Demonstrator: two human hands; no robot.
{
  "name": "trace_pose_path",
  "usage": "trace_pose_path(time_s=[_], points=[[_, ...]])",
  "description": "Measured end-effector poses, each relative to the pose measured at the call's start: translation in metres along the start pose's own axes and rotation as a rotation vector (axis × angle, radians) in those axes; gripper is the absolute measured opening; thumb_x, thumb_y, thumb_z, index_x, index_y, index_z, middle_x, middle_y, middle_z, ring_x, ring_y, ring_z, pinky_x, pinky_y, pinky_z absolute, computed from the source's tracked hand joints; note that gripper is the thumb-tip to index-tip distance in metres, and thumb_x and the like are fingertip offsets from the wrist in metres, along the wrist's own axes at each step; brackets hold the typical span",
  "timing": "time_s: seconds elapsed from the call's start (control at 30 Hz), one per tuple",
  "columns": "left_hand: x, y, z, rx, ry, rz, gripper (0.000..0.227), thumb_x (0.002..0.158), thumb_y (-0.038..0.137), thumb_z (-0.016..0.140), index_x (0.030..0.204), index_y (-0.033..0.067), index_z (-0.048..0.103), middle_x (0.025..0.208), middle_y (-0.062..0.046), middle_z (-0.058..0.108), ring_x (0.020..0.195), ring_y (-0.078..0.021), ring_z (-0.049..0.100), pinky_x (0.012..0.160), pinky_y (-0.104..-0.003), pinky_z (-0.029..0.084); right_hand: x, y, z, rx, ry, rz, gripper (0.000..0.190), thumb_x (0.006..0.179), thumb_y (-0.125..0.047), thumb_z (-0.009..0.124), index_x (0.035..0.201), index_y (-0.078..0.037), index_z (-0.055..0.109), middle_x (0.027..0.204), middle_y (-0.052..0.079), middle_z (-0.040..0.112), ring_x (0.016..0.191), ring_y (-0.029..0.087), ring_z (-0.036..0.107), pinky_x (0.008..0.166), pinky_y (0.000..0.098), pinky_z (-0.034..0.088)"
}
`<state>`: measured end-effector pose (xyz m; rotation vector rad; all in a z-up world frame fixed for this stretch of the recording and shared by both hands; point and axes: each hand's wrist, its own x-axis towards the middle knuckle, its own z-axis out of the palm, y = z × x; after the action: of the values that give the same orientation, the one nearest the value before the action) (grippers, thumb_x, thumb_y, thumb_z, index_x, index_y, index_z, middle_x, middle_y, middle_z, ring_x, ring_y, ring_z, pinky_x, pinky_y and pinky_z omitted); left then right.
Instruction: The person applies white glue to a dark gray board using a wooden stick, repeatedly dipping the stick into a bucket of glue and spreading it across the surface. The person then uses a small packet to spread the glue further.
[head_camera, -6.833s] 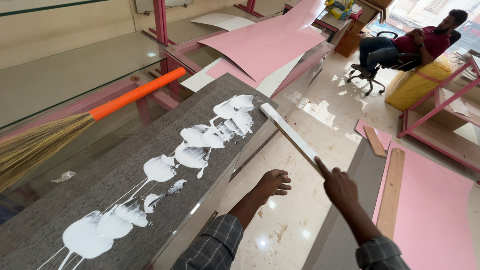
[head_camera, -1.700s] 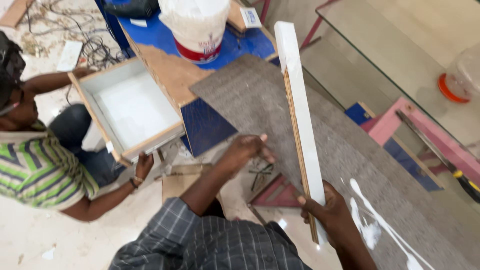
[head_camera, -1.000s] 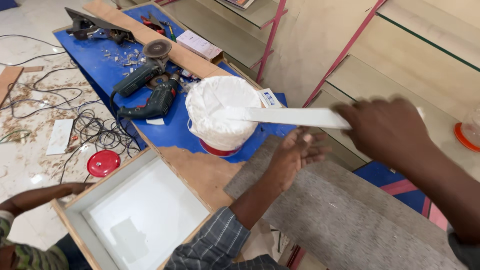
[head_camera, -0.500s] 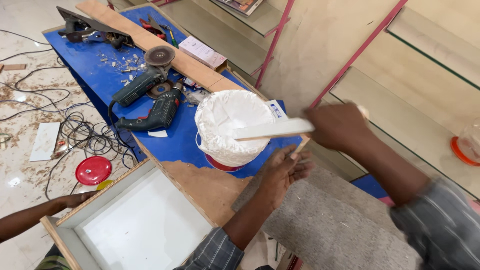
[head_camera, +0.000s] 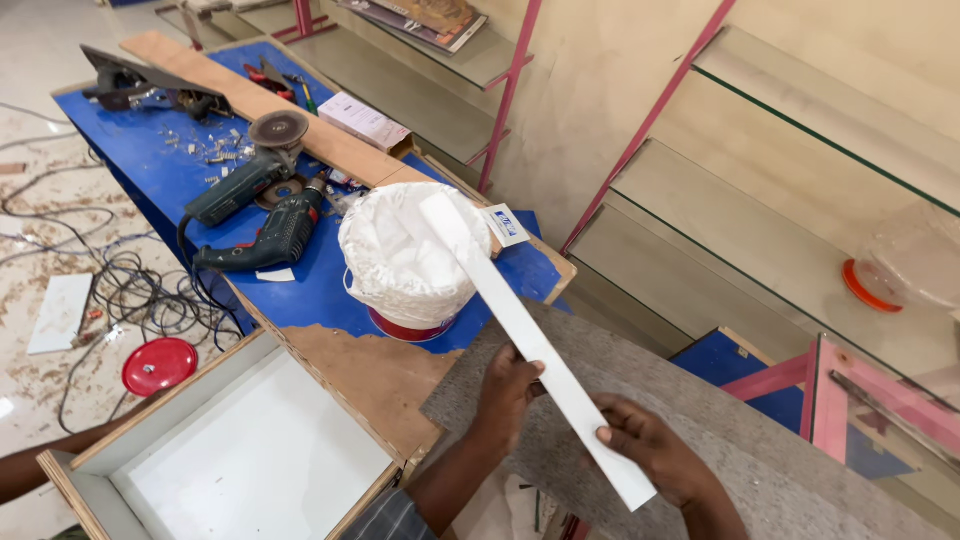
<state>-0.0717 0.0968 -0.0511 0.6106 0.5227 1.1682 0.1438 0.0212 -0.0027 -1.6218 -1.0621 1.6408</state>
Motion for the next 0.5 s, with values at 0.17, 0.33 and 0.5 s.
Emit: trace_pose_path(time_s=[0.17, 0.33, 0.5], points=[[-0.007, 0.005, -0.02, 0.008, -0.04, -0.089, 0.036, 0.092, 0.022, 0.059, 0.122, 0.0022, 0.054, 0.11, -0.011, 0.067, 0.103, -0.0218, 0.066, 0.094, -0.039, 0.056, 0.003, 0.019, 0.034, -0.023, -0.077, -0.127, 0.072, 0.082, -0.021, 0.076, 0.149, -0.011, 0.051, 0.109, 0.024, 0.076, 0.077, 0.028, 0.073, 0.066, 0.0409, 0.062], [0.0, 0.005, -0.019, 0.142, 0.106, -0.124, 0.044, 0.092, 0.035, 0.065, 0.125, 0.0103, 0.05, 0.102, -0.006, 0.06, 0.094, -0.0183, 0.065, 0.084, -0.04, 0.055, -0.007, 0.025, 0.085, -1.067, 0.507, -0.402, 0.079, 0.077, -0.032, 0.081, 0.151, -0.02, 0.053, 0.113, 0.01, 0.067, 0.08, 0.025, 0.071, 0.066, 0.0413, 0.059], [0.017, -0.009, -0.028, -0.109, 0.205, -0.151, 0.046, 0.093, 0.039, 0.074, 0.116, 0.0068, 0.052, 0.086, -0.007, 0.058, 0.073, -0.0227, 0.064, 0.072, -0.044, 0.055, -0.011, 0.037, 0.108, -1.14, 0.775, -1.01, 0.076, 0.075, -0.029, 0.075, 0.141, -0.003, 0.047, 0.103, 0.017, 0.062, 0.086, 0.034, 0.067, 0.071, 0.0429, 0.058]])
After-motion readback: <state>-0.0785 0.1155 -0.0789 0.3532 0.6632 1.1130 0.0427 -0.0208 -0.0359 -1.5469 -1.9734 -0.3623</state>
